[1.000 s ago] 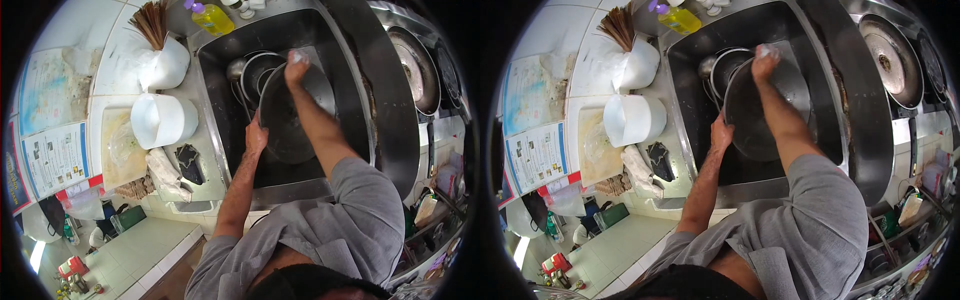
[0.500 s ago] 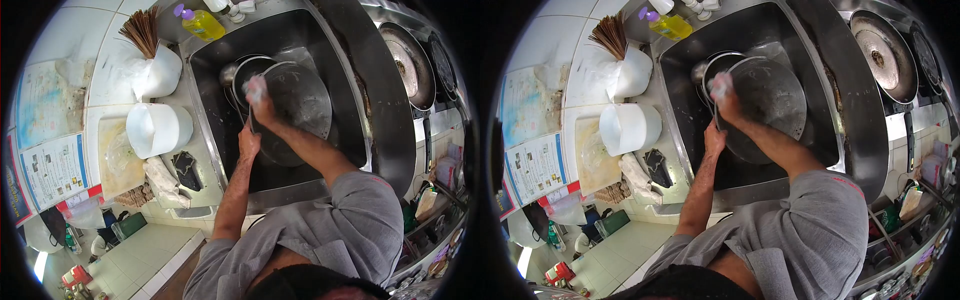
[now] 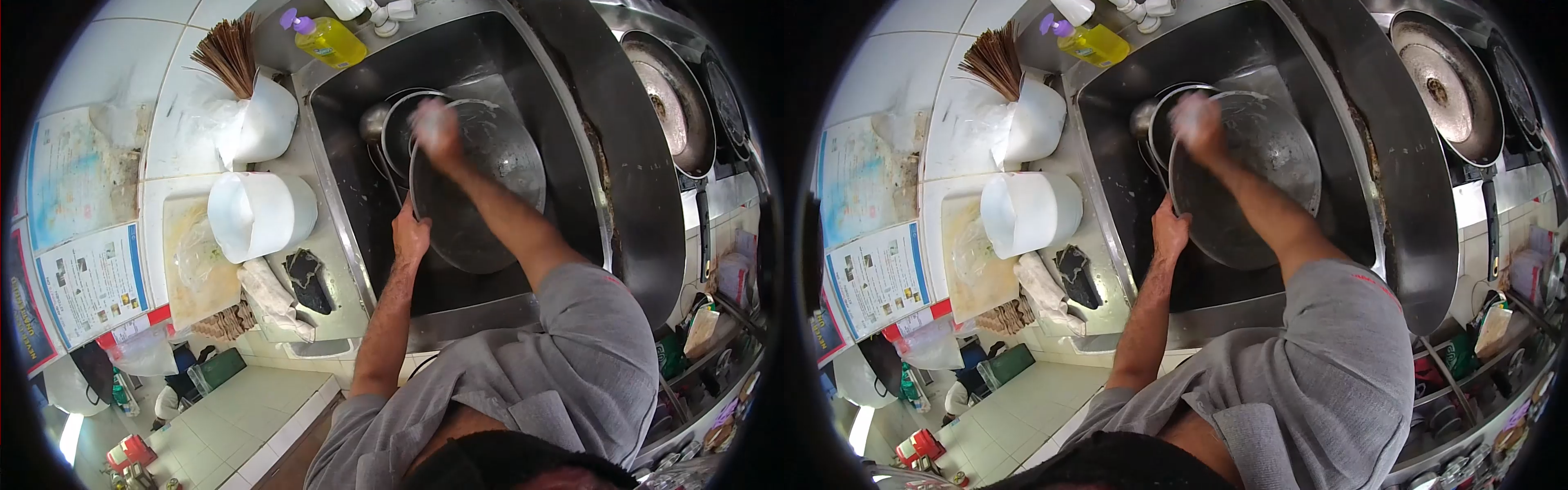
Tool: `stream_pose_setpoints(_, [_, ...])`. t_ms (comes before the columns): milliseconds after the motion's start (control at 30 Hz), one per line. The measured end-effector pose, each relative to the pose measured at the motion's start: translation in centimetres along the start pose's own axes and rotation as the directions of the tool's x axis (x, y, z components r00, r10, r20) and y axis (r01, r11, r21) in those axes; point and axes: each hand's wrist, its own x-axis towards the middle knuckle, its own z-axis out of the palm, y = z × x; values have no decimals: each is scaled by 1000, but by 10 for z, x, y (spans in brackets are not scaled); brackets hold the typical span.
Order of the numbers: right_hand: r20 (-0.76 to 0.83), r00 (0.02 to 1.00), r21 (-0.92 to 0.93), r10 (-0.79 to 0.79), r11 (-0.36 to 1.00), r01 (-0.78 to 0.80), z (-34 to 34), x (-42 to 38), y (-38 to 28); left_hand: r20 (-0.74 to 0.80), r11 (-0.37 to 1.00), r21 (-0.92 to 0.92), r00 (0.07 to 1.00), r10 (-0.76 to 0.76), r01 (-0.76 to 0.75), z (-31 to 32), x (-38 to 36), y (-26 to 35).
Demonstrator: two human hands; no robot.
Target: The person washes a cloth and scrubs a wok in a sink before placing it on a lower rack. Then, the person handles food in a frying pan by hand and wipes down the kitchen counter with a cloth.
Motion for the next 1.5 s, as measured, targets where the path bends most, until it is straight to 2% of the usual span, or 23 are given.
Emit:
stream_pose_setpoints(67, [-121, 778, -342, 617, 710, -616, 14, -7, 74, -13, 999, 6, 999, 35, -35, 0, -1, 16])
stream_pose_setpoints(133, [-99, 558, -566, 824, 415, -713, -4, 10, 100, 7, 1000, -13, 1000, 16, -16, -2, -2, 24])
stream_pose_setpoints(233, [-27, 441, -327, 897, 409, -852, -15, 31, 87, -99, 951, 74, 946, 307, -301, 9, 0, 17])
stream_pose_setpoints(300, [126, 731, -195, 671, 739, -644, -15, 38, 42, -40, 985, 26, 984, 173, -172, 4, 11, 18])
stream_pose_setpoints(367, [123, 976, -156, 179, 975, -159, -4, 27, -13, 21, 992, -45, 992, 121, -120, 3, 32, 12])
stream_pose_setpoints(467, [244, 953, 267, -180, 957, 112, -5, -4, -63, 1, 970, 111, 976, 219, -218, 8, 33, -27])
stream_pose_setpoints(533, [107, 920, 173, -377, 918, 356, -19, 14, -39, -54, 991, 30, 989, 135, -134, 10, 21, -20])
stream_pose_setpoints(567, [17, 957, -15, -290, 957, 290, -22, 20, -16, -26, 993, -5, 992, 122, -122, 8, 22, -20])
stream_pose_setpoints(600, [-117, 987, 167, 109, 982, -88, -10, 8, 27, 1, 993, -47, 994, 112, -112, 7, 22, -19])
stream_pose_setpoints(633, [-224, 882, 26, 414, 908, -419, -7, 0, 71, -4, 992, -50, 994, 112, -112, 5, 19, -11])
stream_pose_setpoints(667, [-229, 886, 30, 404, 912, -408, -4, 2, 73, 8, 998, -2, 998, 68, -68, 3, 19, 2])
stream_pose_setpoints(733, [-283, 601, 62, 748, 639, -767, -17, 9, 63, 35, 999, 37, 999, 27, -28, 3, 18, 7])
stream_pose_setpoints(800, [-380, 794, 260, 474, 879, -399, 1, 21, -3, 13, 991, -14, 991, 132, -131, 7, 23, -2])
stream_pose_setpoints(867, [-91, 990, -61, 108, 992, -113, 2, 9, -56, 23, 992, -19, 992, 126, -125, 7, 22, -8])
stream_pose_setpoints(967, [87, 995, -3, -57, 998, 57, -16, 15, -24, -17, 999, 0, 998, 55, -55, 5, 19, -12])
stream_pose_setpoints(1000, [-109, 984, 184, 138, 976, -117, -15, 11, 12, -2, 998, -23, 998, 63, -63, 4, 18, -7])
stream_pose_setpoints(1067, [-115, 581, 30, 805, 588, -808, -35, -28, 87, 15, 998, -43, 998, 55, -54, 1, 6, 5])
stream_pose_setpoints(1133, [-529, 500, -389, 686, 328, -861, -44, -82, 121, 10, 1000, -8, 1000, 25, -25, 1, 7, 20])
stream_pose_setpoints(1167, [-529, 505, -395, 682, 328, -858, -33, -84, 127, -56, 993, -1, 991, 120, -120, 8, 11, 7])
stream_pose_setpoints(1233, [-738, 288, -103, 610, 319, -942, 9, -71, 126, -61, 992, -40, 992, 114, -116, 11, 15, 12])
stream_pose_setpoints(1300, [-533, 300, 253, 791, 487, -836, 50, -44, 76, -56, 991, -59, 991, 119, -122, 8, 20, 13])
stream_pose_setpoints(1367, [-125, 622, 97, 773, 633, -768, 44, -35, -2, -116, 992, -91, 990, 77, -88, 6, 28, 7])
stream_pose_setpoints(1500, [626, 730, 258, 276, 810, -527, -21, -81, -107, -292, 933, -343, 956, 1, -106, -31, 29, -25])
